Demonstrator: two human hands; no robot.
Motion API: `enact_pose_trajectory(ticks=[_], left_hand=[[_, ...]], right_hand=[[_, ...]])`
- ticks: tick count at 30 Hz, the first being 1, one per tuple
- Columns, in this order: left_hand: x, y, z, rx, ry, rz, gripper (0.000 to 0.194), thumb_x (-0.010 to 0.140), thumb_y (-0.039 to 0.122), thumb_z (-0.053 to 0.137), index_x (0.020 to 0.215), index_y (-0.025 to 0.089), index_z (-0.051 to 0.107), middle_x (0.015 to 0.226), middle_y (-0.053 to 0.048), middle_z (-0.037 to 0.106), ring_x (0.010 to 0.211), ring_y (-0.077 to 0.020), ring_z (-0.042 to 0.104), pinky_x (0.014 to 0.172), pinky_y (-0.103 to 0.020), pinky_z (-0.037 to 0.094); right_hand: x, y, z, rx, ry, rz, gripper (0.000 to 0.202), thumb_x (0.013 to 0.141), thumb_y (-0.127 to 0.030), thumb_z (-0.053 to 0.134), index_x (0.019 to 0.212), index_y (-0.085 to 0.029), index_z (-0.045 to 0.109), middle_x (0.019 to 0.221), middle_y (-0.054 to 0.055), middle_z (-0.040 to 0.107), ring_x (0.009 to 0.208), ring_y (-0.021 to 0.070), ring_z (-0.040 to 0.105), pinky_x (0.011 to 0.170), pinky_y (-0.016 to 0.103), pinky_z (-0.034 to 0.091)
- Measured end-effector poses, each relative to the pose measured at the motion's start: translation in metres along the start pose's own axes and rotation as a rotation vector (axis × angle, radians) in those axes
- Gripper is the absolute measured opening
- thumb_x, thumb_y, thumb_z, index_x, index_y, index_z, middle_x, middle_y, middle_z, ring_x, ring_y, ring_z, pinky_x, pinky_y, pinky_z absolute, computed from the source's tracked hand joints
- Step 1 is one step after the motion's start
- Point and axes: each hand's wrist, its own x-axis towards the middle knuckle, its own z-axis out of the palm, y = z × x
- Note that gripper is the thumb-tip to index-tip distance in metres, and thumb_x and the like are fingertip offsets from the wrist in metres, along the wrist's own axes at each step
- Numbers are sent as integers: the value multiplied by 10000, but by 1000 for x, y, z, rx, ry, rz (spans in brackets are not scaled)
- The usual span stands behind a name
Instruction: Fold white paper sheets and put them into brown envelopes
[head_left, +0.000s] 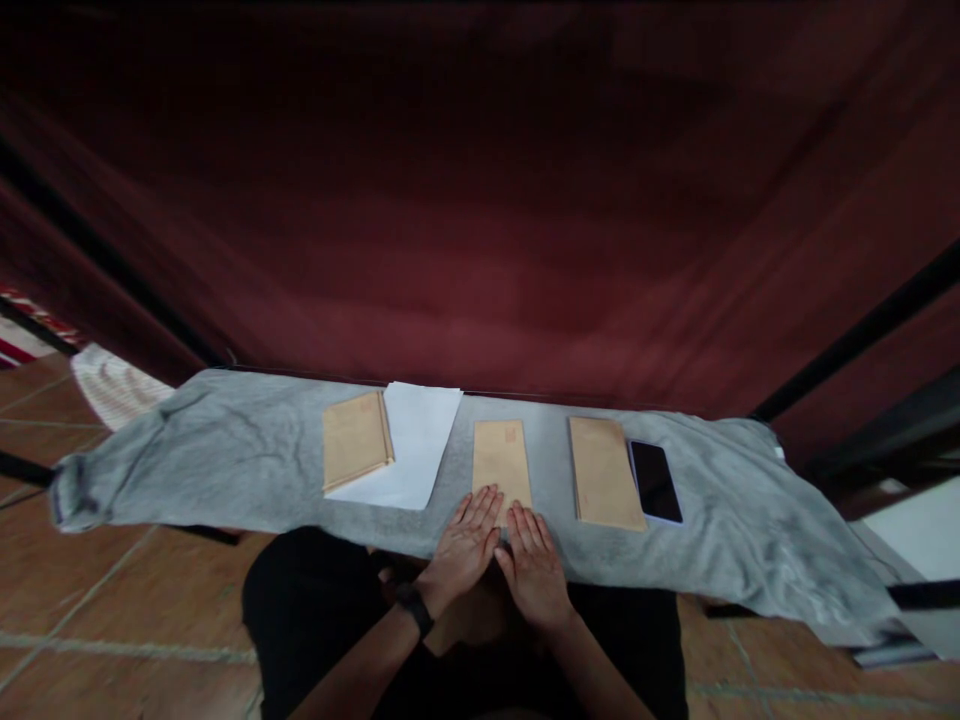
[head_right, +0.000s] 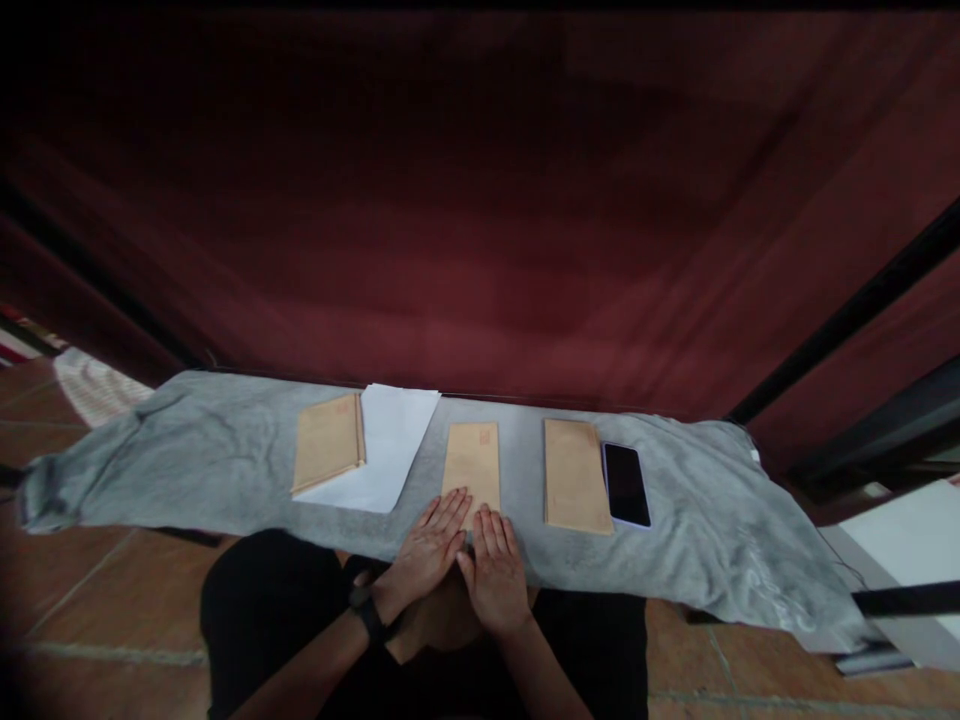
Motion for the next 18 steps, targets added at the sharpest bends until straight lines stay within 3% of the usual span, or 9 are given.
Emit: enact_pose_trajectory(ticks=[6,13,18], left_hand=[[1,2,-3,-26,-15,-36,578,1029,286,307,1581,160,194,1594,-97,341,1485,-201,290,1220,-431,261],[-1,5,6,-11,29,-152,589,1031,333,310,1578,142,204,1571,-130,379,1468,-236,330,1201,-464,305],[19,15,9,-32,21,-211,577,1041,412,274,1547,133,297,1527,-153,450,1465,-264,338,1200,-532,280]], right_hand=[[-5,9,-3,-17,30,44,540,1026,-387,408,1480,-96,424,1488,148,501,1396,252,435,1182,438,309],[-9,16,-7,-33,45,72,558,1027,-380,397,1513,-106,370,1486,150,503,1384,259,452,1171,443,320],[-8,14,-6,-47,42,77,556,1025,-371,399,1509,-100,377,1481,156,507,1386,265,449,1174,451,307]])
